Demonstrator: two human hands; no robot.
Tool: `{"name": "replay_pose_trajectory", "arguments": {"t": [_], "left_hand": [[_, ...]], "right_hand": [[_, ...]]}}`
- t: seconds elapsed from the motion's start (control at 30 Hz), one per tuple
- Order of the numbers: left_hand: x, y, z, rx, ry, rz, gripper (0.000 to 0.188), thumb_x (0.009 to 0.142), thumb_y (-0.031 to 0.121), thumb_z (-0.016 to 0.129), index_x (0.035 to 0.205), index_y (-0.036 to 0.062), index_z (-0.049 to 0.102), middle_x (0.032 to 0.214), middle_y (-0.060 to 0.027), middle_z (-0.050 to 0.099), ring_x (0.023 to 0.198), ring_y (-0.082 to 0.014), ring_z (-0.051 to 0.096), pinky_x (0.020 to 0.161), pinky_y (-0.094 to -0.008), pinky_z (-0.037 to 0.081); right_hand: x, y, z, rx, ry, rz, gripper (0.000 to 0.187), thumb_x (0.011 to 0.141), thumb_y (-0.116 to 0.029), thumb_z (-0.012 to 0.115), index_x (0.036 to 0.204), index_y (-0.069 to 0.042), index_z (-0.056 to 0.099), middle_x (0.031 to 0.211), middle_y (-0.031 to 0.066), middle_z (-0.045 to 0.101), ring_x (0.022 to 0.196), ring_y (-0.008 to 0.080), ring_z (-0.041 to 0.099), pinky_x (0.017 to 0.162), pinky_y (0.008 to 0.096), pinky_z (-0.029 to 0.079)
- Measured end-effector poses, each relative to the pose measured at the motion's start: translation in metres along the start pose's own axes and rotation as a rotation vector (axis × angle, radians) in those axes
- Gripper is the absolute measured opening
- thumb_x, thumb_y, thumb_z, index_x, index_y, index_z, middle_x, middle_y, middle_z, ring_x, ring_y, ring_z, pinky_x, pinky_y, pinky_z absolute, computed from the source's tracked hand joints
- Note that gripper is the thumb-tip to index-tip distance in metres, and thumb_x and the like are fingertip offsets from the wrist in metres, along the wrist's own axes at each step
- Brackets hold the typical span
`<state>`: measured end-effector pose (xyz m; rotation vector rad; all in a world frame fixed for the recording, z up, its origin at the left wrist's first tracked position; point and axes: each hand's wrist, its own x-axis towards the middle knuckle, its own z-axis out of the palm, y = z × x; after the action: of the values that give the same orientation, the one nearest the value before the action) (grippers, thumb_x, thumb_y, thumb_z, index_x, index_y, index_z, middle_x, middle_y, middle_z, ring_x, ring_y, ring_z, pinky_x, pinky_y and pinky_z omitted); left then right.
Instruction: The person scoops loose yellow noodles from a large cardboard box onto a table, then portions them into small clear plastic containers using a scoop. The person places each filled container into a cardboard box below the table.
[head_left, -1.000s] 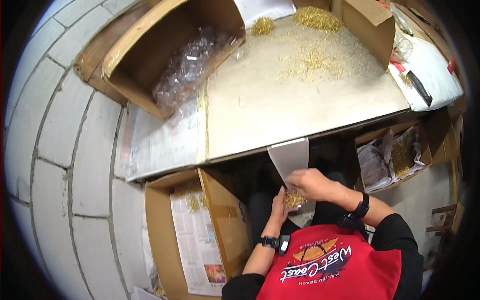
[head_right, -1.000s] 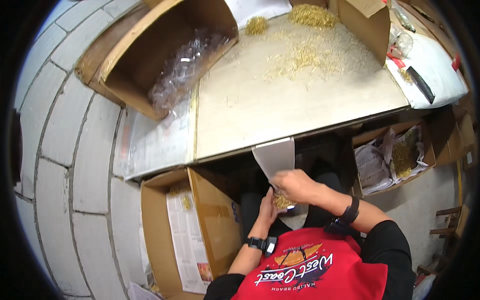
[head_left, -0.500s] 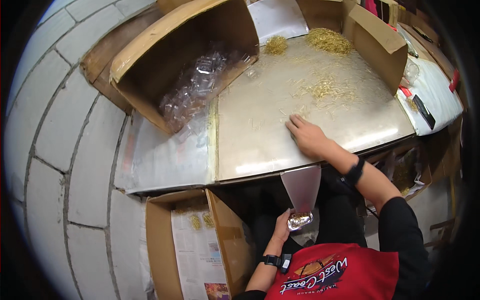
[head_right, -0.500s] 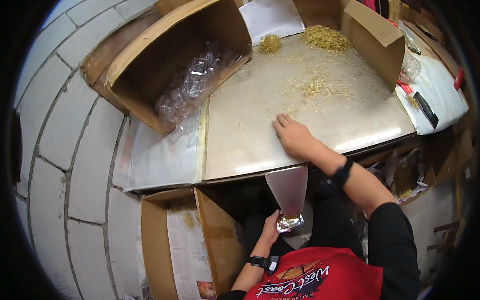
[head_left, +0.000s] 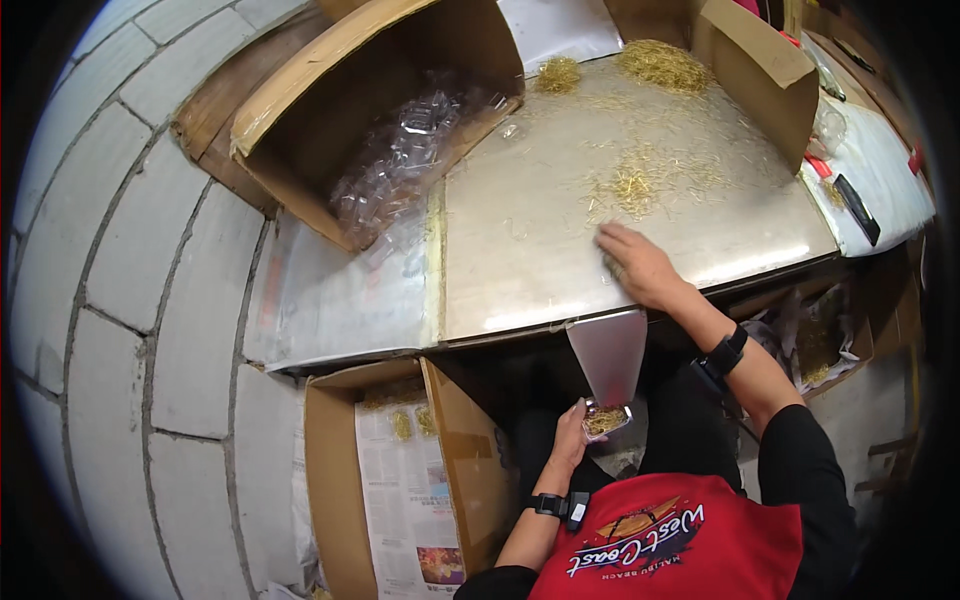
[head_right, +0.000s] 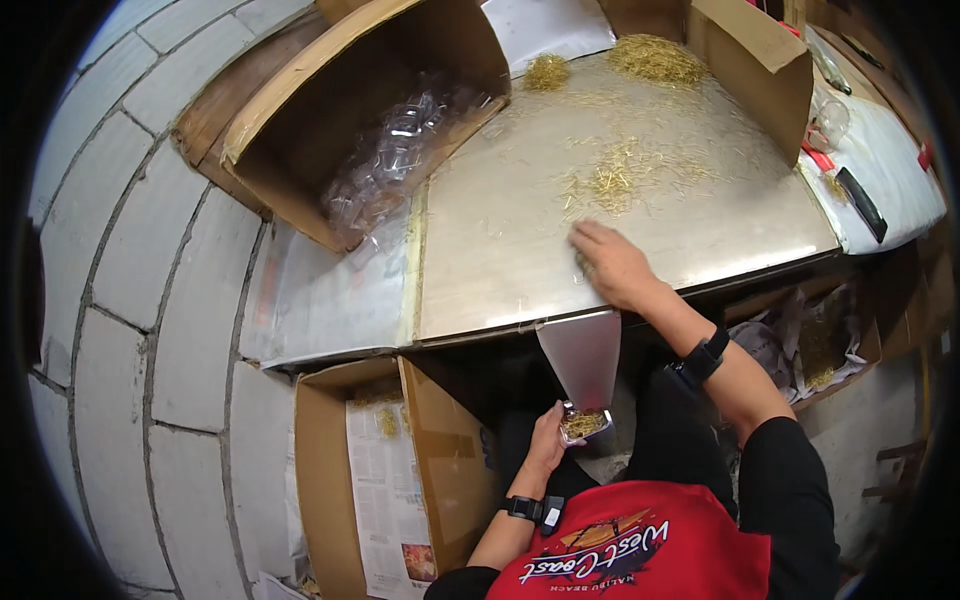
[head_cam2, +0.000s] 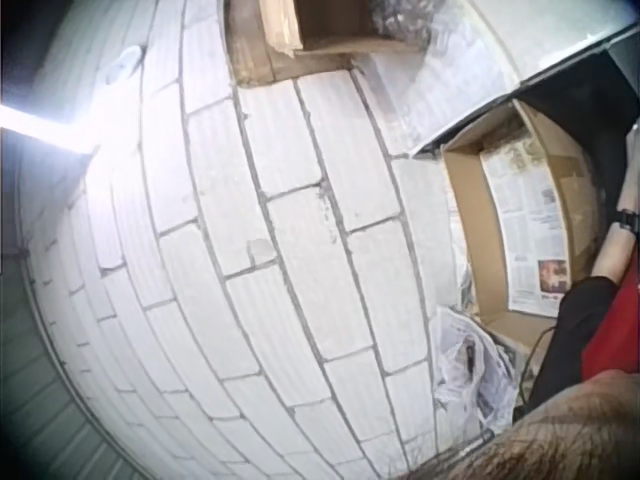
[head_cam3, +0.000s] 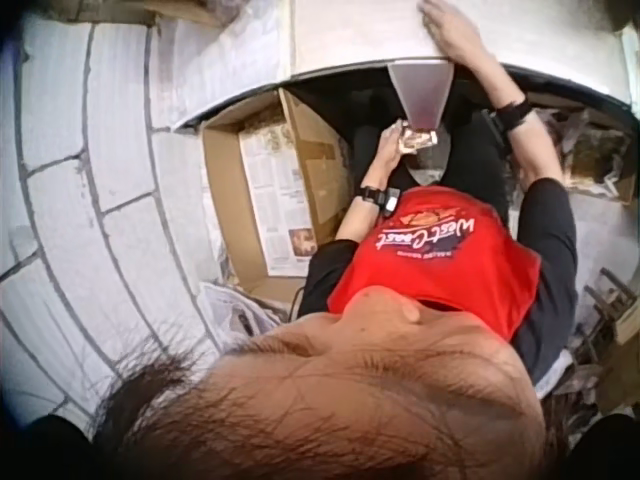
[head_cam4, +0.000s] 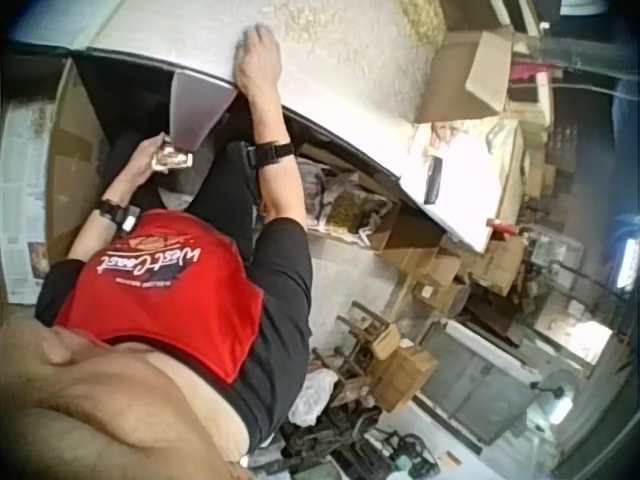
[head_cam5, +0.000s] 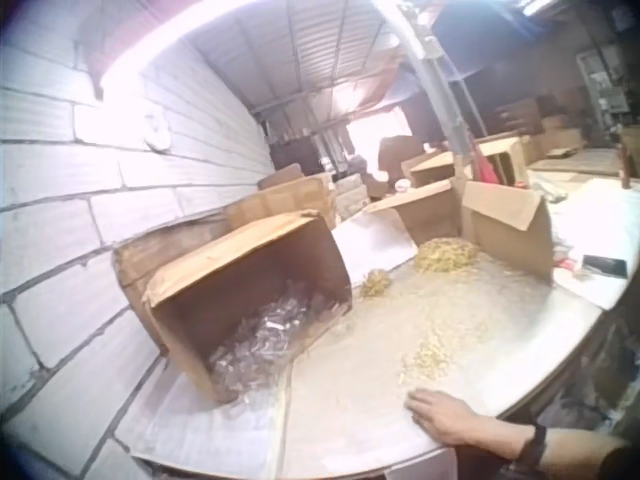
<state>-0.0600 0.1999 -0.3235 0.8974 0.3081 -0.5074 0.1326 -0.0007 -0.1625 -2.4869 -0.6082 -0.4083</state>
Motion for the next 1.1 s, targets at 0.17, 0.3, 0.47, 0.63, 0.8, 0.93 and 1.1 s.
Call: {"name": "replay_pose_trajectory", "arguments": {"t": [0.17, 0.3, 0.47, 0.63, 0.8, 0.93, 1.1], "left_hand": [[0.005, -0.001, 0.004, 0.052, 0.046, -0.019, 0.045, 0.099, 0.038, 0.039, 0.116, -0.0013, 0.053, 0.097, -0.0105, 0.065, 0.079, -0.0185, 0.067, 0.053, -0.0313, 0.057], [0.011, 0.003, 0.02, 0.053, 0.077, -0.034, 0.046, 0.098, 0.041, 0.038, 0.116, 0.0012, 0.053, 0.097, -0.0103, 0.065, 0.077, -0.0193, 0.067, 0.051, -0.0311, 0.056], [0.015, 0.011, 0.037, 0.128, 0.064, -0.07, 0.043, 0.098, 0.037, 0.037, 0.114, 0.0007, 0.053, 0.096, -0.0097, 0.066, 0.078, -0.019, 0.067, 0.05, -0.0307, 0.055], [0.013, 0.002, 0.037, 0.094, 0.031, -0.086, 0.041, 0.096, 0.034, 0.037, 0.114, 0.0009, 0.053, 0.098, -0.0107, 0.066, 0.08, -0.0189, 0.068, 0.051, -0.029, 0.056], [0.014, -0.003, 0.034, 0.091, 0.054, -0.092, 0.043, 0.097, 0.038, 0.038, 0.115, 0.0009, 0.053, 0.098, -0.0102, 0.064, 0.076, -0.0197, 0.067, 0.048, -0.0319, 0.055], [0.014, 0.002, 0.033, 0.082, 0.069, -0.096, 0.043, 0.098, 0.038, 0.035, 0.117, 0.003, 0.051, 0.099, -0.0105, 0.065, 0.078, -0.0188, 0.068, 0.048, -0.0298, 0.056], [0.014, 0.002, 0.033, 0.093, 0.124, -0.087, 0.045, 0.097, 0.041, 0.037, 0.111, 0.0019, 0.054, 0.093, -0.0093, 0.065, 0.071, -0.018, 0.067, 0.044, -0.0301, 0.054]], "right_hand": [[-0.033, -0.036, -0.013, -0.022, -0.072, -0.161, 0.039, 0.083, -0.007, 0.055, 0.12, 0.003, 0.051, 0.13, 0.0188, 0.049, 0.124, 0.0333, 0.044, 0.103, 0.039, 0.037], [-0.074, -0.07, -0.032, -0.001, -0.127, -0.201, 0.043, 0.075, 0.0, 0.057, 0.118, 0.002, 0.053, 0.124, 0.0178, 0.053, 0.121, 0.033, 0.047, 0.102, 0.0393, 0.039], [-0.121, -0.088, -0.043, 0.186, -0.177, -0.137, 0.044, 0.07, 0.007, 0.058, 0.113, 0.0, 0.056, 0.117, 0.0171, 0.057, 0.115, 0.0348, 0.052, 0.095, 0.0407, 0.045], [-0.086, -0.07, -0.044, 0.232, -0.004, -0.023, 0.033, 0.083, -0.004, 0.058, 0.116, -0.002, 0.056, 0.117, 0.0184, 0.057, 0.115, 0.0354, 0.051, 0.094, 0.0395, 0.045], [-0.026, -0.07, 0.011, -0.198, 0.062, -0.052, 0.041, 0.09, -0.023, 0.054, 0.129, -0.01, 0.049, 0.136, 0.0159, 0.044, 0.129, 0.033, 0.038, 0.105, 0.0429, 0.033], [-0.039, -0.085, 0.028, -0.117, -0.036, -0.24, 0.041, 0.086, -0.021, 0.057, 0.125, -0.01, 0.051, 0.135, 0.0149, 0.045, 0.128, 0.0329, 0.039, 0.105, 0.0442, 0.033], [-0.115, -0.089, -0.007, 0.106, -0.141, -0.198, 0.042, 0.076, -0.006, 0.061, 0.118, -0.006, 0.054, 0.126, 0.015, 0.052, 0.12, 0.0317, 0.048, 0.098, 0.0393, 0.042]]}}
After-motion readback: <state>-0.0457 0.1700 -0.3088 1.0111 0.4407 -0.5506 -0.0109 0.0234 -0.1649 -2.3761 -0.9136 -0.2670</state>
